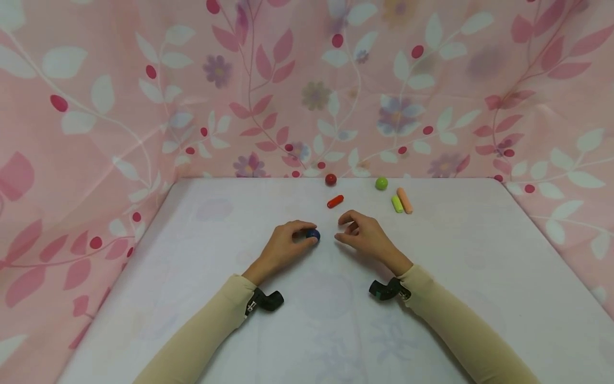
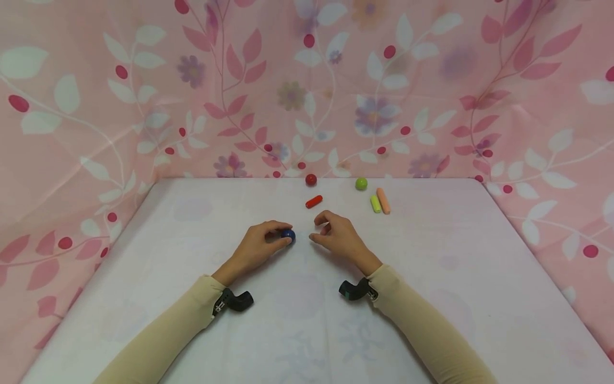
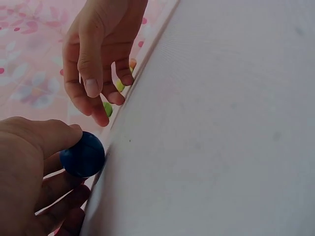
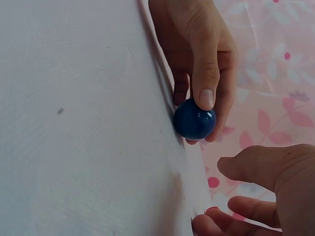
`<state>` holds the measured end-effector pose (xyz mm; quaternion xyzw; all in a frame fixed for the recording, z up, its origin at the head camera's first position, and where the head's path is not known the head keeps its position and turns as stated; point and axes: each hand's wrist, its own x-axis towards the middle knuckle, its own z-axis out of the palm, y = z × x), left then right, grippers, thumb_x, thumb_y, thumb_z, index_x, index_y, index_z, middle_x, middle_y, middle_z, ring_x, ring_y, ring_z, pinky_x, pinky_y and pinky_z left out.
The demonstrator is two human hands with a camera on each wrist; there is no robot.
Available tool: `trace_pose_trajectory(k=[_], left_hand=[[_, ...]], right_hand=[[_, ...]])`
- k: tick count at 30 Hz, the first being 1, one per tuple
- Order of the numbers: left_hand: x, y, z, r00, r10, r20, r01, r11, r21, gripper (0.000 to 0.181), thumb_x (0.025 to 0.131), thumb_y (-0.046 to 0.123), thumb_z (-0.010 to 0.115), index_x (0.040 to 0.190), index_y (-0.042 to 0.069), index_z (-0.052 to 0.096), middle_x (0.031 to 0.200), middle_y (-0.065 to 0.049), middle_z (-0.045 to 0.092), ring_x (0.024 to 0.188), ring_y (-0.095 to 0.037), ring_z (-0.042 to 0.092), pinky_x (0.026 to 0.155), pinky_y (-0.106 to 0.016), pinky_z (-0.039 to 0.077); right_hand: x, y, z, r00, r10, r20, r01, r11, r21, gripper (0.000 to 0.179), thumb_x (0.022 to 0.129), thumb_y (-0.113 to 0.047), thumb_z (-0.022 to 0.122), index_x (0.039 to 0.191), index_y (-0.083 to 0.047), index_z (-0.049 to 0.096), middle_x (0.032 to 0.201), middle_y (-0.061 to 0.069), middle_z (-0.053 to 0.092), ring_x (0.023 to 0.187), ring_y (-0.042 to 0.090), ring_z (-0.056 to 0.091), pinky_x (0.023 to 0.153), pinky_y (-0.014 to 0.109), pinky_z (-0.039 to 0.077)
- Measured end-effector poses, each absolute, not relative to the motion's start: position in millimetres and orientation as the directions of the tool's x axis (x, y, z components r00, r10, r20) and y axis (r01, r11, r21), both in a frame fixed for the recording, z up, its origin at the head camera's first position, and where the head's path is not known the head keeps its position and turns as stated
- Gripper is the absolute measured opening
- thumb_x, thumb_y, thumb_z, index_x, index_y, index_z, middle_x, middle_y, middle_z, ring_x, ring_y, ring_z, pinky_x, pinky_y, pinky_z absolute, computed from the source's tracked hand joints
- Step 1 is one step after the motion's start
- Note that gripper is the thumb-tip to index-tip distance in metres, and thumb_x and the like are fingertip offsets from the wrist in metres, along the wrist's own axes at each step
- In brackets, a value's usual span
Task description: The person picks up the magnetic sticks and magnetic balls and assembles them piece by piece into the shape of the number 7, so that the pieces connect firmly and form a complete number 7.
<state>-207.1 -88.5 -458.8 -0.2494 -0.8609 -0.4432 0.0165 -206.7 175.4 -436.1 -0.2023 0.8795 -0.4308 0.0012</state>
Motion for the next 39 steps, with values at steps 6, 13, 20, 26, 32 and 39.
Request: trace_pose_trajectory(k=[6, 13, 20, 26, 32, 39], left_hand=[[-207.0, -90.0, -461.2, -0.88, 0.401, 0.255, 0.438, 0.473, 0.765, 0.037, 0.097, 0.026, 0.078, 0.132, 0.014, 0.072, 0.127, 0.001, 0.07, 0.12, -0.016, 0.062, 0.103, -0.04, 0.048], [-201.9, -93.9, -464.1, -0.874, 0.415, 0.251, 0.445, 0.481, 0.756, 0.037, 0.097, 0.021, 0.076, 0.133, 0.013, 0.072, 0.129, -0.003, 0.069, 0.121, -0.021, 0.061, 0.103, -0.043, 0.048], [-202.4, -91.7, -461.2, -0.871, 0.425, 0.246, 0.446, 0.476, 0.758, 0.037, 0.097, 0.018, 0.075, 0.134, 0.011, 0.071, 0.13, -0.005, 0.069, 0.124, -0.021, 0.06, 0.105, -0.042, 0.047], [-204.2, -90.2, -461.1, -0.871, 0.422, 0.252, 0.448, 0.475, 0.757, 0.039, 0.098, 0.019, 0.074, 0.136, 0.012, 0.069, 0.133, -0.005, 0.067, 0.126, -0.021, 0.059, 0.107, -0.041, 0.045], [-203.7, -90.0, -460.7, -0.868, 0.421, 0.263, 0.458, 0.475, 0.752, 0.038, 0.098, 0.018, 0.074, 0.135, 0.01, 0.069, 0.131, -0.007, 0.068, 0.125, -0.023, 0.059, 0.107, -0.043, 0.046], [-202.8, -90.3, -460.2, -0.864, 0.429, 0.264, 0.464, 0.472, 0.75, 0.039, 0.098, 0.018, 0.074, 0.136, 0.011, 0.069, 0.132, -0.006, 0.068, 0.126, -0.022, 0.059, 0.107, -0.042, 0.046]], right_hand=[[-207.4, 175.1, -437.7, -0.922, -0.348, 0.168, -0.345, 0.546, -0.764, 0.031, 0.095, -0.017, 0.079, 0.118, -0.002, 0.065, 0.114, 0.011, 0.069, 0.093, 0.022, 0.066, 0.085, 0.041, 0.055], [-204.0, 171.0, -443.3, -0.937, -0.326, 0.129, -0.3, 0.555, -0.776, 0.028, 0.095, -0.016, 0.078, 0.116, -0.004, 0.066, 0.11, 0.009, 0.07, 0.091, 0.022, 0.064, 0.081, 0.039, 0.055], [-205.5, 172.3, -443.3, -0.945, -0.307, 0.116, -0.282, 0.579, -0.765, 0.028, 0.095, -0.018, 0.077, 0.117, -0.005, 0.066, 0.109, 0.008, 0.069, 0.091, 0.021, 0.064, 0.082, 0.038, 0.055], [-208.3, 173.8, -444.2, -0.942, -0.306, 0.138, -0.301, 0.588, -0.751, 0.026, 0.095, -0.017, 0.077, 0.116, -0.006, 0.066, 0.107, 0.006, 0.069, 0.088, 0.02, 0.064, 0.08, 0.038, 0.055], [-209.3, 173.6, -445.1, -0.941, -0.308, 0.136, -0.303, 0.596, -0.743, 0.027, 0.096, -0.018, 0.077, 0.117, -0.006, 0.066, 0.105, 0.005, 0.069, 0.089, 0.02, 0.064, 0.083, 0.039, 0.055], [-208.8, 174.2, -445.9, -0.945, -0.301, 0.127, -0.291, 0.599, -0.746, 0.026, 0.096, -0.017, 0.076, 0.117, -0.005, 0.067, 0.101, 0.005, 0.068, 0.089, 0.021, 0.063, 0.082, 0.039, 0.054]])
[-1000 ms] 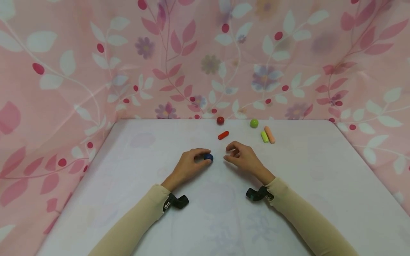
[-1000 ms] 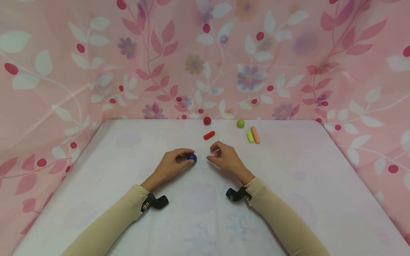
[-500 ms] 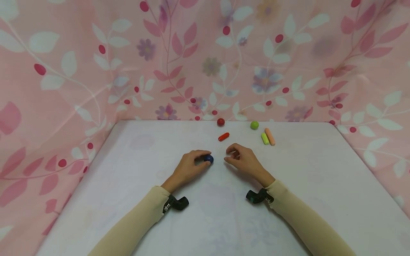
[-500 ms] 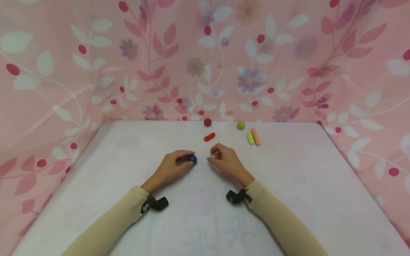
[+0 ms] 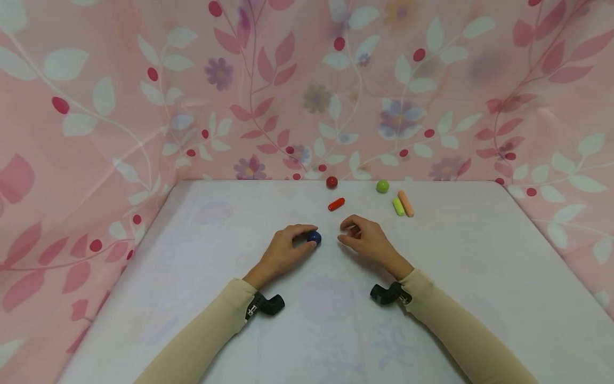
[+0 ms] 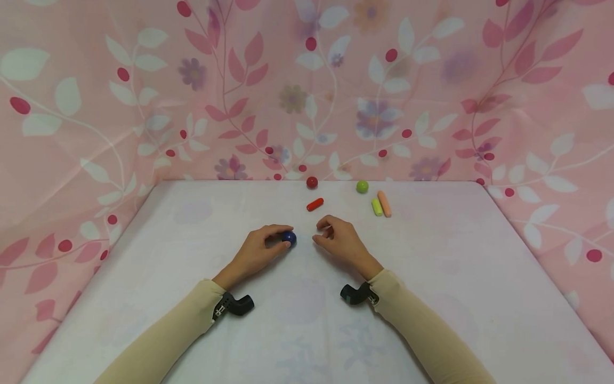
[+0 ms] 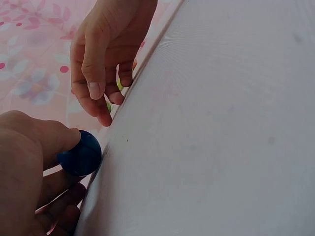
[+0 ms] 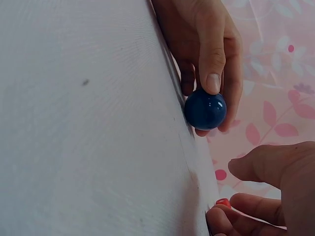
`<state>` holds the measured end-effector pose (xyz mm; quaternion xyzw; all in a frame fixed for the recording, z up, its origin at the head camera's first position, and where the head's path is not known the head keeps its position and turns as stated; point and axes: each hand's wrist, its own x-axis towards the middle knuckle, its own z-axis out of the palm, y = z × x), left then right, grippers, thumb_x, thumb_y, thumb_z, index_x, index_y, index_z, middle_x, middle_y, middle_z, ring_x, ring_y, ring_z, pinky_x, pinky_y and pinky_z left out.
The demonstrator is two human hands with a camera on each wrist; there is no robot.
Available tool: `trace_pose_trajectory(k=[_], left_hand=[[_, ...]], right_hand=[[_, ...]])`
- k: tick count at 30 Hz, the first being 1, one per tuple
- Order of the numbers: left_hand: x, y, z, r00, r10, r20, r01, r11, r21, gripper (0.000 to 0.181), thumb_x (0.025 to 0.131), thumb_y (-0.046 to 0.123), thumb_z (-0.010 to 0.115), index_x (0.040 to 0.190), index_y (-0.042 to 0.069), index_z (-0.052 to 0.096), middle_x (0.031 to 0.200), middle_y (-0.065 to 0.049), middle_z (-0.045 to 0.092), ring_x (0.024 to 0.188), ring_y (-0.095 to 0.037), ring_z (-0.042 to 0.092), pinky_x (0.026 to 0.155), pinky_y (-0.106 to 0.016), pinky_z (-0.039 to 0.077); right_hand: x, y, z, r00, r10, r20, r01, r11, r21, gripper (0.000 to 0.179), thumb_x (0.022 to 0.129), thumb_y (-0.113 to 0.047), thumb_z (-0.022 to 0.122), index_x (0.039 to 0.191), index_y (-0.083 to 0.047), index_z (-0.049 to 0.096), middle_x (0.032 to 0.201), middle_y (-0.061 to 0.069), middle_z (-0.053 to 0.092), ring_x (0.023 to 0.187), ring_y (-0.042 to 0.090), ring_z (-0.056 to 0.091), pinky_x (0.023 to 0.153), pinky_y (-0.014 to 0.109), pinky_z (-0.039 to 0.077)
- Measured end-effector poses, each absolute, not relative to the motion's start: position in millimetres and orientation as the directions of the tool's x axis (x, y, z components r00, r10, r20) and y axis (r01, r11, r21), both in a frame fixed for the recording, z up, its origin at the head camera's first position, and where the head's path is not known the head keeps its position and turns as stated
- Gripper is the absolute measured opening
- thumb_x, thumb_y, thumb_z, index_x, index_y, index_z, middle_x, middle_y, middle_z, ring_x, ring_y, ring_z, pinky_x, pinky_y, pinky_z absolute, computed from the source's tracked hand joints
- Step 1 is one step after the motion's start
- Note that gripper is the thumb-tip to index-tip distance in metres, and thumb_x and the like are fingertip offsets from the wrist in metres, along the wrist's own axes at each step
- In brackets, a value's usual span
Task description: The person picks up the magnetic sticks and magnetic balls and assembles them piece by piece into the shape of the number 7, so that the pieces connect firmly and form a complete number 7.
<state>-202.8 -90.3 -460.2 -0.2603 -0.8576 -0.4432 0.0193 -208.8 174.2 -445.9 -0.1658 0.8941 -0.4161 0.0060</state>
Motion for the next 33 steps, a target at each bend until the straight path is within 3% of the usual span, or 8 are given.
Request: trace_pose_trajectory(k=[33], left_hand=[[-203.7, -89.7, -462.4, -0.854, 0.444, 0.27, 0.48, 0.476, 0.737, 0.04, 0.099, 0.019, 0.074, 0.136, 0.007, 0.067, 0.133, -0.008, 0.067, 0.127, -0.023, 0.058, 0.108, -0.042, 0.044]], right_hand=[[-206.7, 175.0, -445.1, -0.939, -0.312, 0.142, -0.308, 0.587, -0.749, 0.025, 0.095, -0.014, 0.077, 0.116, -0.005, 0.067, 0.101, 0.005, 0.068, 0.086, 0.019, 0.062, 0.08, 0.038, 0.053]])
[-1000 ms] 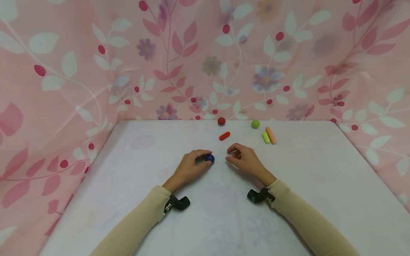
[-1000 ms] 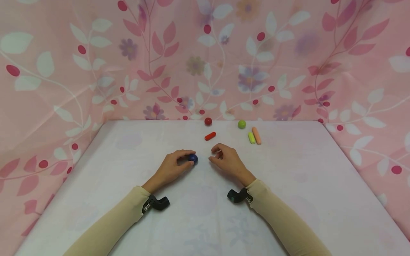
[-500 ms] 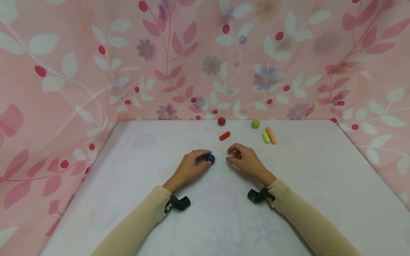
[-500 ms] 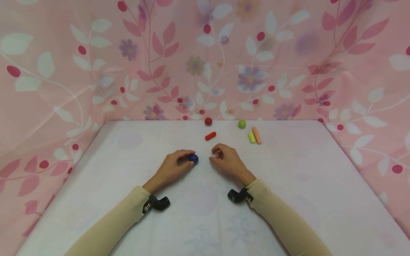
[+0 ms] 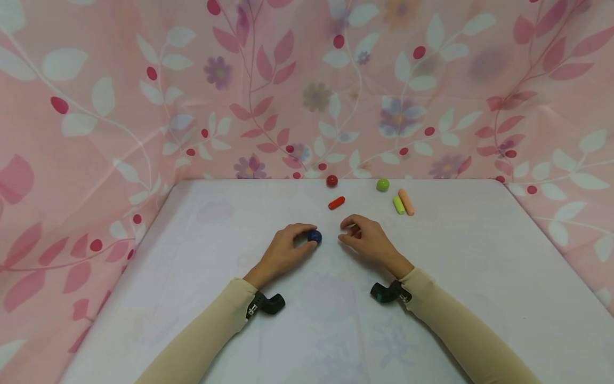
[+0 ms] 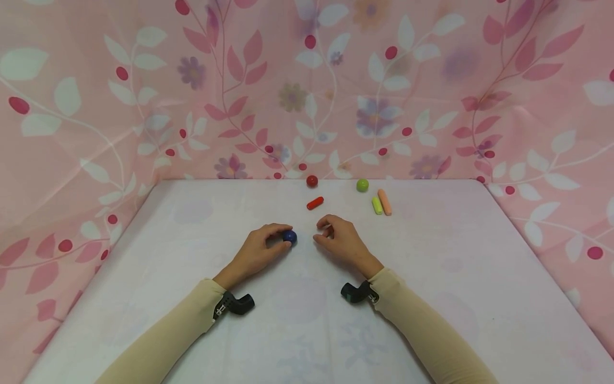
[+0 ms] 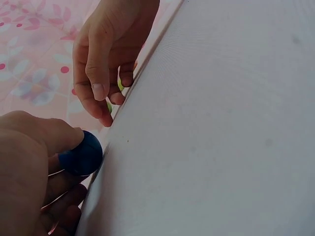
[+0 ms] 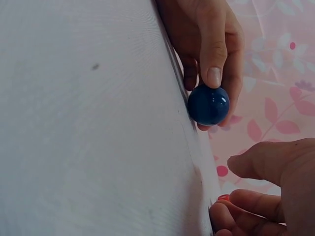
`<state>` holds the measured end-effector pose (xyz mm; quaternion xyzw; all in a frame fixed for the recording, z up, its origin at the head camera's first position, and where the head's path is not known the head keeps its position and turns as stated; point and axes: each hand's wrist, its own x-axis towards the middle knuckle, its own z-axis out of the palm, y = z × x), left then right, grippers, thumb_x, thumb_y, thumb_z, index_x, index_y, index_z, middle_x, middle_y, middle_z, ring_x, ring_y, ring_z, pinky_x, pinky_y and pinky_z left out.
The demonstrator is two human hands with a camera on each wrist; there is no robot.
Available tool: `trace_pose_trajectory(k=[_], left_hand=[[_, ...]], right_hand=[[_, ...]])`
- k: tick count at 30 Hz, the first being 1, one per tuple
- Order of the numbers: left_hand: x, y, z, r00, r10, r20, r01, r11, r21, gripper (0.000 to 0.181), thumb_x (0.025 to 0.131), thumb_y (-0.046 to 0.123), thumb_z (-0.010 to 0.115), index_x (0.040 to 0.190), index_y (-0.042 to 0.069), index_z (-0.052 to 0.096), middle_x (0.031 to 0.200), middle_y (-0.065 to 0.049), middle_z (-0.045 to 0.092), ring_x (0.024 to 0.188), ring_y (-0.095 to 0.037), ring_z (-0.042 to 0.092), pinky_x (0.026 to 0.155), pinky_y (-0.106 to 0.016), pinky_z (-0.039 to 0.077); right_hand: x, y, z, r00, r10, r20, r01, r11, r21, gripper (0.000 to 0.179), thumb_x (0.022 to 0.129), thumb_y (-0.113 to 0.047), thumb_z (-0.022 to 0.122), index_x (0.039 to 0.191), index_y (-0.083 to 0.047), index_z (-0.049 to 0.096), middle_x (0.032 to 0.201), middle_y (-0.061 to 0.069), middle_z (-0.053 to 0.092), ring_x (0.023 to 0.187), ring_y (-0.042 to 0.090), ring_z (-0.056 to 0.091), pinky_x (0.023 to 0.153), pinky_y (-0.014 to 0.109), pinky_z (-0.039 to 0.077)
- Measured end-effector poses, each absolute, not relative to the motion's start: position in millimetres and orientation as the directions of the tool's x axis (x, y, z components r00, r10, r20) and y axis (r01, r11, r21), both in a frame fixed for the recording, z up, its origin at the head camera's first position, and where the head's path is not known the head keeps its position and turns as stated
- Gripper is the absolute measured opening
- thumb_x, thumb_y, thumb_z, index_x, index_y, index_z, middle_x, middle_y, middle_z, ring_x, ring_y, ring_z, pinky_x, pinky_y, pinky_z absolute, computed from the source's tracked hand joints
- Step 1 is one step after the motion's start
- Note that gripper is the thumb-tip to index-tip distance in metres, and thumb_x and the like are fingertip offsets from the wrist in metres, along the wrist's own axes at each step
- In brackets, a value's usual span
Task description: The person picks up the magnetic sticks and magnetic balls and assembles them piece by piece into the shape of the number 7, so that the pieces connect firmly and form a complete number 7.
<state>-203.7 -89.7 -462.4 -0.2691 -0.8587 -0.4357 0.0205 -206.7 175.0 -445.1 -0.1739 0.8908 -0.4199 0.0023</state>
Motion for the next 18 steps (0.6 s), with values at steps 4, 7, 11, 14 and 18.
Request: trace_pose_trajectory(k=[4, 7, 11, 14, 18], left_hand=[[-205.6, -90.2, -464.2, -0.849, 0.452, 0.275, 0.488, 0.471, 0.735, 0.039, 0.099, 0.019, 0.074, 0.136, 0.007, 0.067, 0.132, -0.007, 0.067, 0.126, -0.022, 0.058, 0.107, -0.041, 0.045], [-206.7, -90.4, -463.7, -0.843, 0.455, 0.286, 0.5, 0.471, 0.726, 0.039, 0.099, 0.019, 0.074, 0.135, 0.007, 0.067, 0.132, -0.007, 0.067, 0.125, -0.023, 0.059, 0.107, -0.042, 0.045], [-206.5, -91.8, -461.2, -0.843, 0.451, 0.293, 0.506, 0.48, 0.716, 0.039, 0.099, 0.02, 0.074, 0.135, 0.007, 0.068, 0.131, -0.007, 0.067, 0.125, -0.023, 0.059, 0.106, -0.043, 0.046], [-205.7, -92.3, -461.0, -0.846, 0.447, 0.289, 0.501, 0.482, 0.719, 0.038, 0.099, 0.019, 0.074, 0.134, 0.007, 0.068, 0.131, -0.007, 0.067, 0.125, -0.023, 0.059, 0.106, -0.043, 0.046], [-205.4, -91.2, -462.8, -0.845, 0.451, 0.288, 0.501, 0.476, 0.723, 0.038, 0.099, 0.02, 0.074, 0.134, 0.007, 0.068, 0.132, -0.007, 0.067, 0.125, -0.023, 0.059, 0.107, -0.043, 0.046]], right_hand=[[-207.0, 175.4, -443.8, -0.941, -0.313, 0.128, -0.298, 0.588, -0.752, 0.026, 0.096, -0.016, 0.076, 0.117, -0.005, 0.066, 0.104, 0.005, 0.068, 0.088, 0.02, 0.063, 0.082, 0.039, 0.053], [-208.5, 176.0, -442.3, -0.942, -0.312, 0.125, -0.295, 0.589, -0.752, 0.025, 0.097, -0.017, 0.075, 0.118, -0.006, 0.066, 0.108, 0.006, 0.069, 0.089, 0.02, 0.063, 0.083, 0.039, 0.053], [-211.1, 174.9, -439.6, -0.941, -0.317, 0.119, -0.294, 0.586, -0.755, 0.027, 0.098, -0.019, 0.075, 0.121, -0.007, 0.066, 0.116, 0.007, 0.069, 0.093, 0.021, 0.064, 0.085, 0.04, 0.054], [-212.3, 176.3, -437.5, -0.939, -0.322, 0.119, -0.296, 0.584, -0.756, 0.028, 0.098, -0.019, 0.074, 0.122, -0.007, 0.066, 0.118, 0.007, 0.07, 0.096, 0.022, 0.066, 0.087, 0.042, 0.055], [-215.2, 182.2, -436.3, -0.934, -0.323, 0.153, -0.323, 0.577, -0.75, 0.027, 0.098, -0.015, 0.074, 0.122, -0.006, 0.066, 0.117, 0.008, 0.071, 0.099, 0.023, 0.066, 0.087, 0.043, 0.056]])
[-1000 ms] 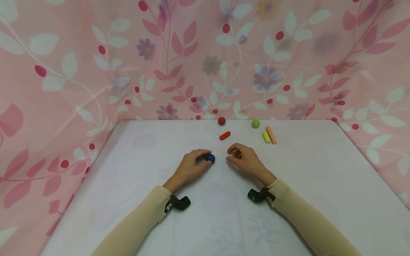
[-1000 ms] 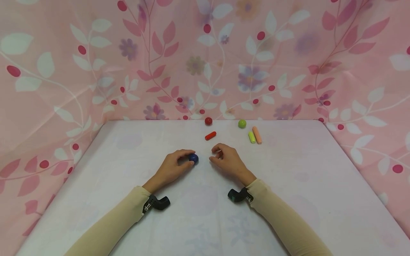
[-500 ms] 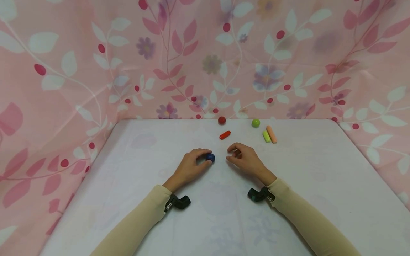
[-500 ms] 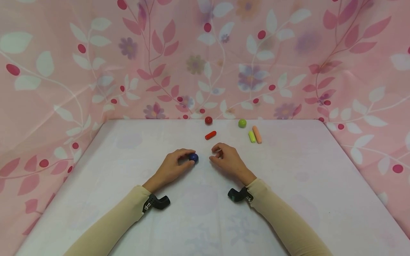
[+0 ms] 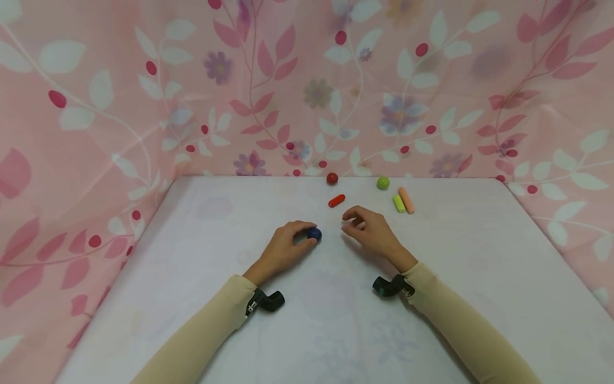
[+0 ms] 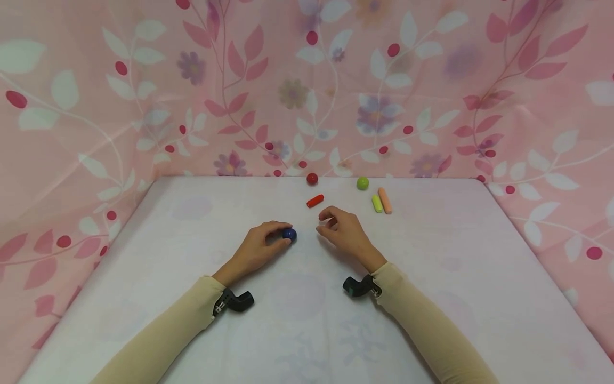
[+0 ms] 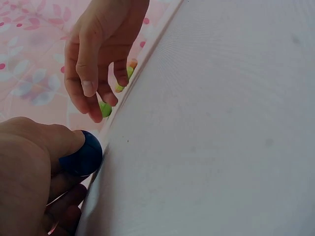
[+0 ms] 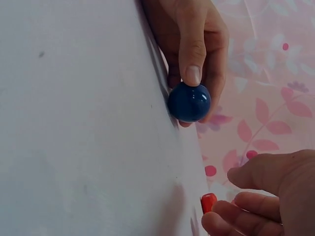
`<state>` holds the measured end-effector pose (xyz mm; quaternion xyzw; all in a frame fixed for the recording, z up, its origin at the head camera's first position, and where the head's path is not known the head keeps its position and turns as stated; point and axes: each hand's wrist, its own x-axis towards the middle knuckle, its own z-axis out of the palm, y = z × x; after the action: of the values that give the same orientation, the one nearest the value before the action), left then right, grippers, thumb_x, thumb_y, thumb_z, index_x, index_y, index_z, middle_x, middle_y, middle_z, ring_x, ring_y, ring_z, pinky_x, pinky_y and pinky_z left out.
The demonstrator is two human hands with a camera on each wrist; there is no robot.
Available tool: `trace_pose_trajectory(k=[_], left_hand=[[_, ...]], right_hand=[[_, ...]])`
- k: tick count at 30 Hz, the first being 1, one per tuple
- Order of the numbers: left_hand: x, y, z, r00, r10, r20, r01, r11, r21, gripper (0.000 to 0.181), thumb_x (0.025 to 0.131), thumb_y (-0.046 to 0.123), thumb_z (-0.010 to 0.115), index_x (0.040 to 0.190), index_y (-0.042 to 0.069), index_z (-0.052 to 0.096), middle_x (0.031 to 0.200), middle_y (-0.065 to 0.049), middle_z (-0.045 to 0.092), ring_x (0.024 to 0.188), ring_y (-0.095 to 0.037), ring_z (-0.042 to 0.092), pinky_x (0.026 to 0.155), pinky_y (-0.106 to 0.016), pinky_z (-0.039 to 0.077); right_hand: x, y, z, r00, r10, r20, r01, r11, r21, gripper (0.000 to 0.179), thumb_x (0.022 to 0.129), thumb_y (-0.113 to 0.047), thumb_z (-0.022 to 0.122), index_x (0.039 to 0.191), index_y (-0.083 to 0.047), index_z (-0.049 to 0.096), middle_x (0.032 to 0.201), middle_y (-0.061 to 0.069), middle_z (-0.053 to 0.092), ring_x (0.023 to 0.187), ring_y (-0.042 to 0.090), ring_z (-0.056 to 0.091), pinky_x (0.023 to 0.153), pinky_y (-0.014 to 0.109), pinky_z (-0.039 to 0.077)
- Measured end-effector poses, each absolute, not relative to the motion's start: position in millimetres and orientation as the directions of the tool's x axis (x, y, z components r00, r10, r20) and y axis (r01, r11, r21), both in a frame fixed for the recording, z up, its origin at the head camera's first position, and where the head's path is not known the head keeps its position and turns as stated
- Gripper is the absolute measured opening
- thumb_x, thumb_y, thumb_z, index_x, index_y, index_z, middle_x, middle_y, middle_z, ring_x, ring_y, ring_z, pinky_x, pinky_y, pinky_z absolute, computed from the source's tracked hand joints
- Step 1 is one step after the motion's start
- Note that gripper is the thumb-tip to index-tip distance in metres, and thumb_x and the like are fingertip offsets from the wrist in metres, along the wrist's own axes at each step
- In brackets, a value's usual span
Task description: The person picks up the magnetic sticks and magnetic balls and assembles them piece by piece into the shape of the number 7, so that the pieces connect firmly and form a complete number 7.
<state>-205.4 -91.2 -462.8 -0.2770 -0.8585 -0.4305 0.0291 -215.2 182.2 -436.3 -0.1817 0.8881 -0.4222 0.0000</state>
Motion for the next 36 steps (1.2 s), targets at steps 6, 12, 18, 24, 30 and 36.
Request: trace_pose_trajectory(k=[6, 12, 18, 24, 30, 36], left_hand=[[-205, -92, -464, -0.847, 0.451, 0.282, 0.497, 0.48, 0.723, 0.039, 0.099, 0.021, 0.074, 0.135, 0.008, 0.068, 0.132, -0.007, 0.067, 0.125, -0.023, 0.059, 0.106, -0.043, 0.046], [-204, -93, -465, -0.842, 0.451, 0.295, 0.506, 0.474, 0.721, 0.039, 0.098, 0.02, 0.074, 0.135, 0.008, 0.068, 0.132, -0.007, 0.067, 0.125, -0.023, 0.059, 0.105, -0.044, 0.046], [-206, -92, -465, -0.834, 0.456, 0.31, 0.52, 0.46, 0.72, 0.039, 0.098, 0.019, 0.074, 0.135, 0.008, 0.067, 0.132, -0.007, 0.066, 0.125, -0.022, 0.059, 0.106, -0.043, 0.046], [-206, -92, -466, -0.833, 0.456, 0.315, 0.521, 0.453, 0.723, 0.038, 0.099, 0.017, 0.074, 0.135, 0.007, 0.067, 0.132, -0.006, 0.066, 0.125, -0.022, 0.059, 0.107, -0.042, 0.045], [-206, -92, -467, -0.835, 0.45, 0.317, 0.522, 0.464, 0.716, 0.039, 0.099, 0.018, 0.073, 0.136, 0.007, 0.066, 0.133, -0.007, 0.066, 0.126, -0.022, 0.059, 0.107, -0.042, 0.045], [-206, -92, -467, -0.84, 0.448, 0.308, 0.512, 0.463, 0.724, 0.039, 0.099, 0.018, 0.074, 0.136, 0.007, 0.066, 0.132, -0.007, 0.067, 0.125, -0.022, 0.059, 0.106, -0.042, 0.046]], right_hand=[[-223, 187, -432, -0.919, -0.337, 0.204, -0.373, 0.576, -0.728, 0.029, 0.097, -0.01, 0.074, 0.124, -0.005, 0.067, 0.116, 0.008, 0.072, 0.102, 0.024, 0.066, 0.087, 0.045, 0.057], [-232, 192, -425, -0.918, -0.333, 0.215, -0.379, 0.583, -0.719, 0.032, 0.098, -0.012, 0.074, 0.128, -0.002, 0.066, 0.117, 0.012, 0.072, 0.105, 0.026, 0.067, 0.088, 0.048, 0.056], [-244, 200, -417, -0.924, -0.299, 0.24, -0.377, 0.59, -0.714, 0.032, 0.097, -0.009, 0.075, 0.127, -0.001, 0.066, 0.117, 0.015, 0.073, 0.105, 0.028, 0.068, 0.09, 0.05, 0.055], [-253, 205, -415, -0.927, -0.274, 0.255, -0.372, 0.6, -0.708, 0.033, 0.097, -0.009, 0.075, 0.127, -0.003, 0.065, 0.118, 0.013, 0.073, 0.103, 0.028, 0.069, 0.09, 0.048, 0.055], [-258, 210, -413, -0.926, -0.255, 0.279, -0.378, 0.611, -0.695, 0.033, 0.096, -0.009, 0.075, 0.126, -0.003, 0.065, 0.117, 0.013, 0.073, 0.102, 0.029, 0.069, 0.085, 0.046, 0.054], [-263, 216, -418, -0.935, -0.239, 0.261, -0.353, 0.616, -0.704, 0.034, 0.096, -0.01, 0.075, 0.127, 0.0, 0.066, 0.117, 0.015, 0.073, 0.102, 0.031, 0.069, 0.085, 0.047, 0.052]])
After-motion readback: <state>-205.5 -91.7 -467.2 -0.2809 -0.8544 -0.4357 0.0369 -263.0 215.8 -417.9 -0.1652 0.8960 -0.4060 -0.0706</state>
